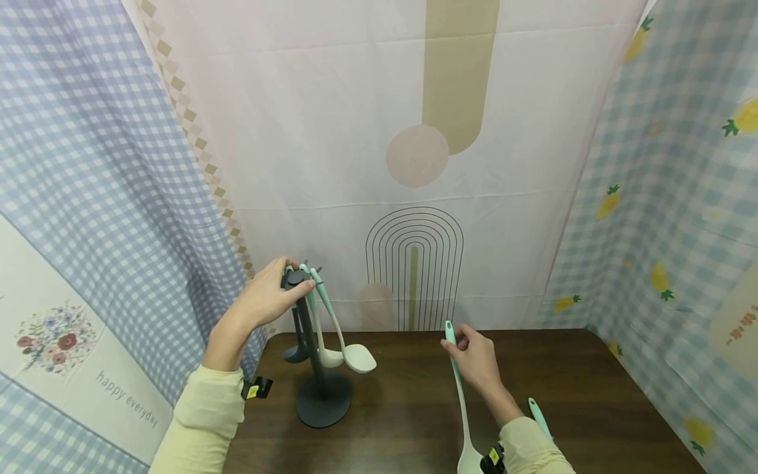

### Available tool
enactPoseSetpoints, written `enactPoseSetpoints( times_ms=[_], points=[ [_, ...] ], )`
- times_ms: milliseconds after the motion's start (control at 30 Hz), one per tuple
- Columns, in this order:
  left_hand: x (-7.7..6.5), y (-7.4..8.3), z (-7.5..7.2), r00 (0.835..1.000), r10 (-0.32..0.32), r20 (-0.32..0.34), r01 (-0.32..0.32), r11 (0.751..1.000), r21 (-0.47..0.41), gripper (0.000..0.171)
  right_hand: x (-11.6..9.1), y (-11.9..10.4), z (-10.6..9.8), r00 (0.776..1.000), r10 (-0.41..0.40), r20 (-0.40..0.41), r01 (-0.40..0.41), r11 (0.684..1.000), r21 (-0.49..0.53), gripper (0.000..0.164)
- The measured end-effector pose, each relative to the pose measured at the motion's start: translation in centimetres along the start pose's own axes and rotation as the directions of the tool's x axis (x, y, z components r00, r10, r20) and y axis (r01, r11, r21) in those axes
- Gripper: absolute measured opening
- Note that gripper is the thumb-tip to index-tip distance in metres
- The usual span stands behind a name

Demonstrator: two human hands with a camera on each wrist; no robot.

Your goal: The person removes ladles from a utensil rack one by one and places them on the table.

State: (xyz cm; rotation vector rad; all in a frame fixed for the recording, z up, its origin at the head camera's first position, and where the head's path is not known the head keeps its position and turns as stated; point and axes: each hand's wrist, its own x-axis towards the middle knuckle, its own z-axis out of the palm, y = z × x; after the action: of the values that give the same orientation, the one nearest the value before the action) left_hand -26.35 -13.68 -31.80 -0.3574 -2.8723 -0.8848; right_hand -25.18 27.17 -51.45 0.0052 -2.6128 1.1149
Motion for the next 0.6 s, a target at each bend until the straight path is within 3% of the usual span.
enactPoseSetpoints(
  times_ms=[300,600],
  points=[
    [-0.1,0.1,-0.1,1.0,0.003,-0.007,-0.003,1.0,0.004,0.068,-0.4,1.7,0.0,0.999,0.006,-0.032,-0.007,1.0,-0.027,0.022],
    [-0.1,0.1,0.0,1.0,0.002,-0.006,-0.002,1.0,0.01,0.068,-1.1,3.0,-0.1,0.999,0.043,-0.004,-0.043,0.998,-0.047,0.025]
  ],
)
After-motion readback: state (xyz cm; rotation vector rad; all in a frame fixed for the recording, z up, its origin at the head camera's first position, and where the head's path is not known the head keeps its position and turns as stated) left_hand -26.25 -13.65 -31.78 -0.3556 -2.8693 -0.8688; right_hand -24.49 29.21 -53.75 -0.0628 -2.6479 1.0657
